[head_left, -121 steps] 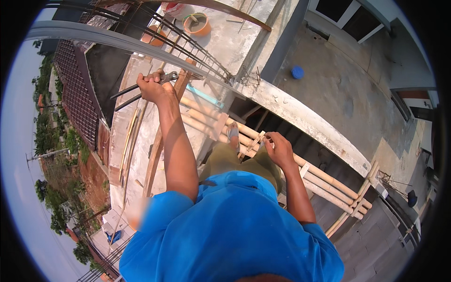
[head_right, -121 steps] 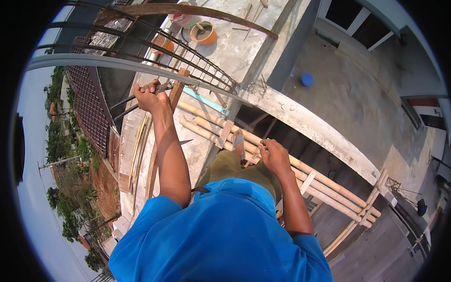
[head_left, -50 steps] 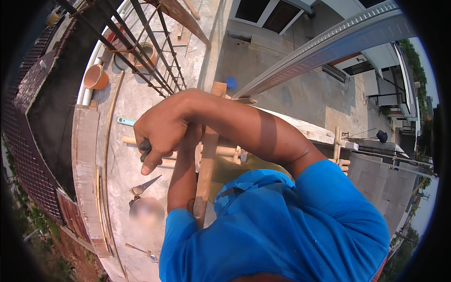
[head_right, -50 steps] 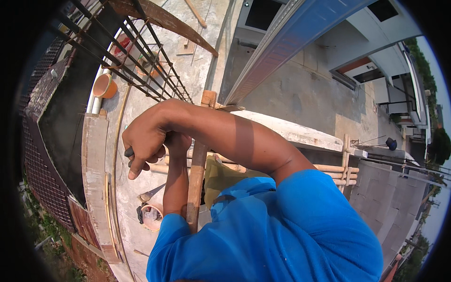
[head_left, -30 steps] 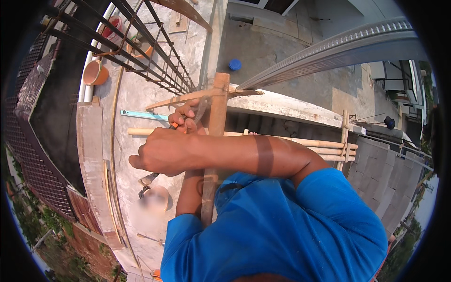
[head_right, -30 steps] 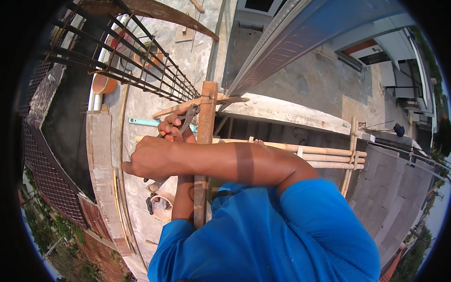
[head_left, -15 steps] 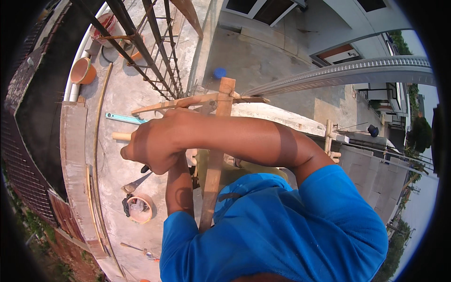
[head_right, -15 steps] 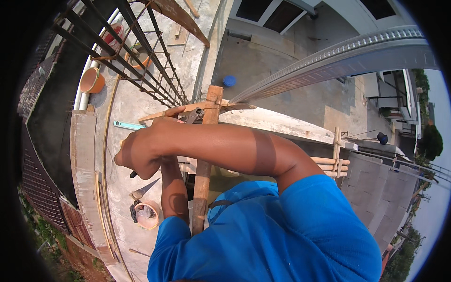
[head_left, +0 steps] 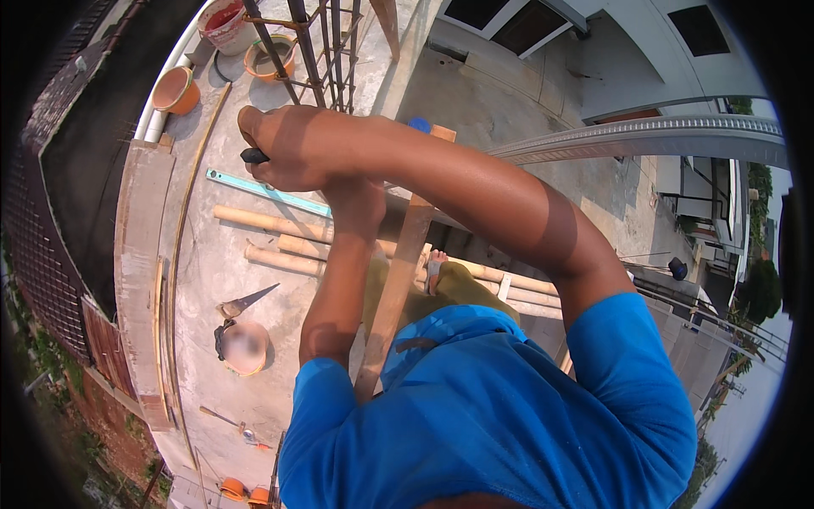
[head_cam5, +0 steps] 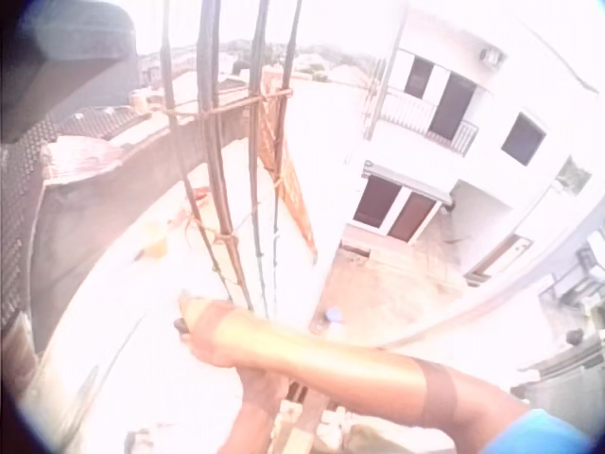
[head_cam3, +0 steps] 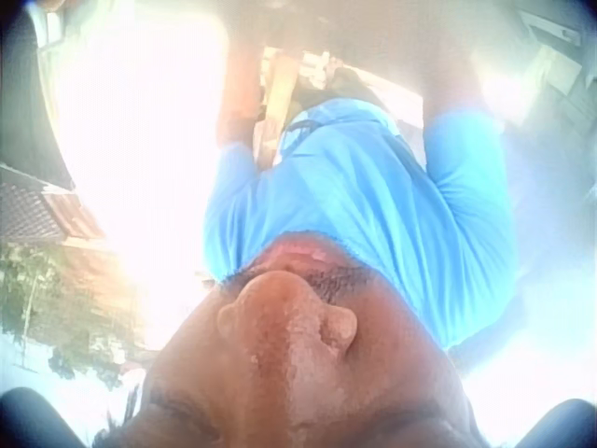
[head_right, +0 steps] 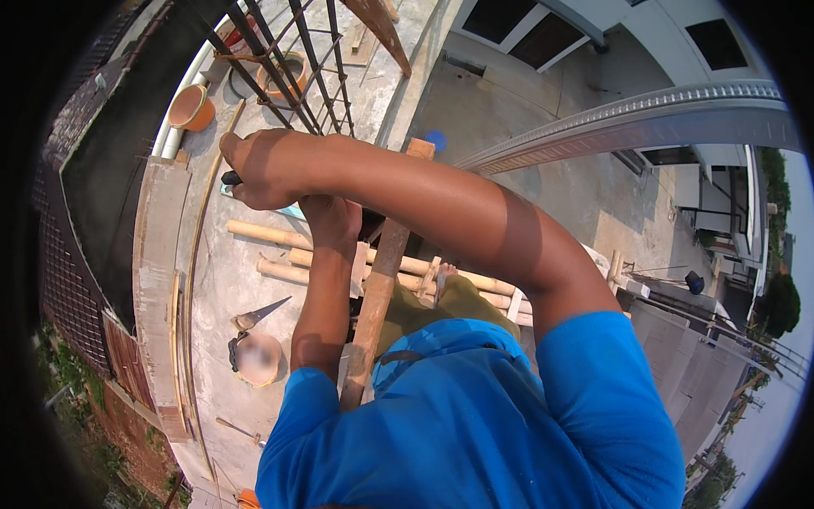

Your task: The person secures wooden planks to a metal scaffolding frame using pliers to twist wire ties around the joints. They then use a spirit level to check the vertical alignment of the structure.

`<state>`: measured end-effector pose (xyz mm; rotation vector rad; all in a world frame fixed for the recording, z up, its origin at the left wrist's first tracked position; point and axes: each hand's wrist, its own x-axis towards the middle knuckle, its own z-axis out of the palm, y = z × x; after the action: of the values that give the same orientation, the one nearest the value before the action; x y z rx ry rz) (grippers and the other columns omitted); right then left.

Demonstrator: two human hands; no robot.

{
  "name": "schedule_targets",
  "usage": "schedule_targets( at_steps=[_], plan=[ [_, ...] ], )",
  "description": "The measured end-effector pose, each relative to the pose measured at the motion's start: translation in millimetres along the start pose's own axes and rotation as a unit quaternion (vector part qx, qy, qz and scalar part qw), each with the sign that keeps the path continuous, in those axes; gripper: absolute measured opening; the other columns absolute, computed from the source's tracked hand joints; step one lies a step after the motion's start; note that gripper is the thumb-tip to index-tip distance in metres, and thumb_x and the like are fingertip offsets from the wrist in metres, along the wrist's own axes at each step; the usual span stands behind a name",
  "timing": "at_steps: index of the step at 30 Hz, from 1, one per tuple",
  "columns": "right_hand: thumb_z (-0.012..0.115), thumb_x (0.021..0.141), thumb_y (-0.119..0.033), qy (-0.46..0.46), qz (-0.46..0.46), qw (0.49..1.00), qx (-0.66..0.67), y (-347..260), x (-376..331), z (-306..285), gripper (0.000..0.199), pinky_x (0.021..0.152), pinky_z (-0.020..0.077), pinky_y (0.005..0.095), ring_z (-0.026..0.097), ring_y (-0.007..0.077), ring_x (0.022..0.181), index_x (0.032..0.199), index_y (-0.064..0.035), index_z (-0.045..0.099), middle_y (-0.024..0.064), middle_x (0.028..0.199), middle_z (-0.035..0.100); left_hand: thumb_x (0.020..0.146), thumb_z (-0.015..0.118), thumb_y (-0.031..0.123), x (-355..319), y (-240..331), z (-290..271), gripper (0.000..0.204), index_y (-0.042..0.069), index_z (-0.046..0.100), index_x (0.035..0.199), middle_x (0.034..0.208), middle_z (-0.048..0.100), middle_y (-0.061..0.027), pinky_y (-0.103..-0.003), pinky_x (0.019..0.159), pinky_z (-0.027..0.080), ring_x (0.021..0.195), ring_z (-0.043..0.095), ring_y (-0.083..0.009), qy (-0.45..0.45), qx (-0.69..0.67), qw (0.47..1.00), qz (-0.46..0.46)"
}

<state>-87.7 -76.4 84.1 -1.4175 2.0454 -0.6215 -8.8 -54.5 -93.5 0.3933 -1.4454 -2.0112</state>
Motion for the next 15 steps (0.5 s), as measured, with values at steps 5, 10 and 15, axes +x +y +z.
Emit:
schedule_targets(
  at_steps=[5,10,15],
  plan=[
    [0.052,0.109,-0.056,-0.010,0.061,0.998,-0.027,-17,-7,-27,0.060,0.087,0.0560,0.0485,0.073,0.0394,0.092,0.117,-0.0007,0.074,0.0241,0.094,0.075,0.095,0.081,0.014,4,10,3,0.036,0.013,0.063,0.127,0.120,0.069,-0.0001,-0.038,0.093,0.059,0.110,0.069,-0.0172,0.006,-0.131,0.991,-0.038],
    [0.053,0.108,-0.059,0.006,0.011,0.997,0.070,-13,-32,-51,0.062,0.083,0.0552,0.0396,0.071,0.0264,0.089,0.121,-0.0025,0.075,0.0169,0.096,0.074,0.094,0.078,0.006,12,70,16,0.026,0.008,0.067,0.118,0.106,0.073,-0.0039,-0.042,0.093,0.060,0.105,0.073,-0.0219,-0.074,-0.326,0.937,-0.102],
    [0.054,0.108,-0.059,0.027,-0.017,0.979,0.199,-6,-48,-44,0.061,0.081,0.0552,0.0345,0.068,0.0188,0.089,0.120,-0.0036,0.077,0.0122,0.099,0.075,0.095,0.075,0.002,1,89,23,0.022,0.006,0.067,0.115,0.105,0.073,-0.0043,-0.040,0.093,0.058,0.102,0.073,-0.0212,-0.046,-0.248,0.966,-0.065]
  ],
)
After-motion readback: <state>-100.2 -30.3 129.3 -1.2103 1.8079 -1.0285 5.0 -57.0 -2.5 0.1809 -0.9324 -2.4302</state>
